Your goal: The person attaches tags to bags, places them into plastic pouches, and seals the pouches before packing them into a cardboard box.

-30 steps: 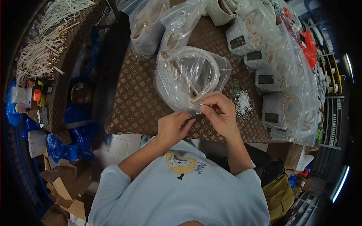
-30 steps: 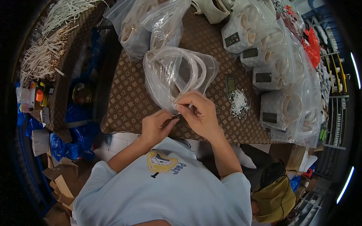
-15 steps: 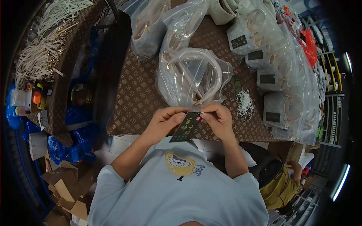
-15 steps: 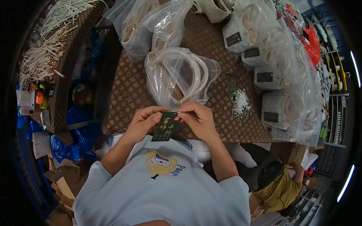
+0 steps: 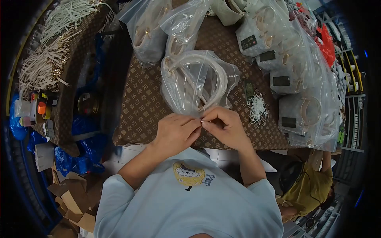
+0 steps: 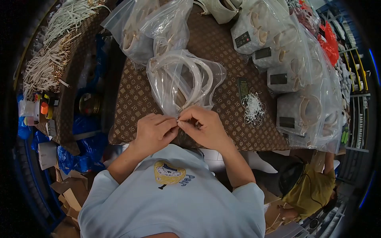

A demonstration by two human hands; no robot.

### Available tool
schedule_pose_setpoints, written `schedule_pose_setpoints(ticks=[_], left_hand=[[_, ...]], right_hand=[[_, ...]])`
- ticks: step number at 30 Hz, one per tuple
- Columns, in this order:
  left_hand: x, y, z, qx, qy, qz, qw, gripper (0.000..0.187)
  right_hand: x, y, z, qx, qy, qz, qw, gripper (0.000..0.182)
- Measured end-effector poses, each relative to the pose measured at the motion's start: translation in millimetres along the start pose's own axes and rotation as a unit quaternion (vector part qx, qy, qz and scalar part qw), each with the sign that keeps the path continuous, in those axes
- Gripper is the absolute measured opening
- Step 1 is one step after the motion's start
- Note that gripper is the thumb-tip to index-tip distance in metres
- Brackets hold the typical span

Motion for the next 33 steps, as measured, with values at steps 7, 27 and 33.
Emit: schedule_pose_setpoints(ticks=[7, 27, 33], left_hand=[[-45.8, 34.4, 52.7, -0.086, 0.396, -0.326, 0.854, 0.013], [-40.1, 15.6, 31.1, -0.075, 0.344, -0.214, 0.911, 0.013], [-38.1, 13.1, 27.4, -0.066, 0.319, -0.202, 0.924, 0.011]], right_hand=[[-18.3, 7.4, 1.8, 0.003, 0.115, -0.07, 0.991, 0.011], [-23.6, 1.5, 4.9, 0.009, 0.102, -0.024, 0.994, 0.008], [-22.4, 2.0, 5.7, 0.011, 0.112, -0.021, 0.993, 0.009]])
Point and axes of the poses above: each hand's wrist, its own y-axis away from the middle knuckle, its own z-axis out of the palm, x = y × z, the point moved 10 cm from there along -y, towards the middle knuckle, and after that the axes turned 12 degrees about -y, right-handed, at the moved point
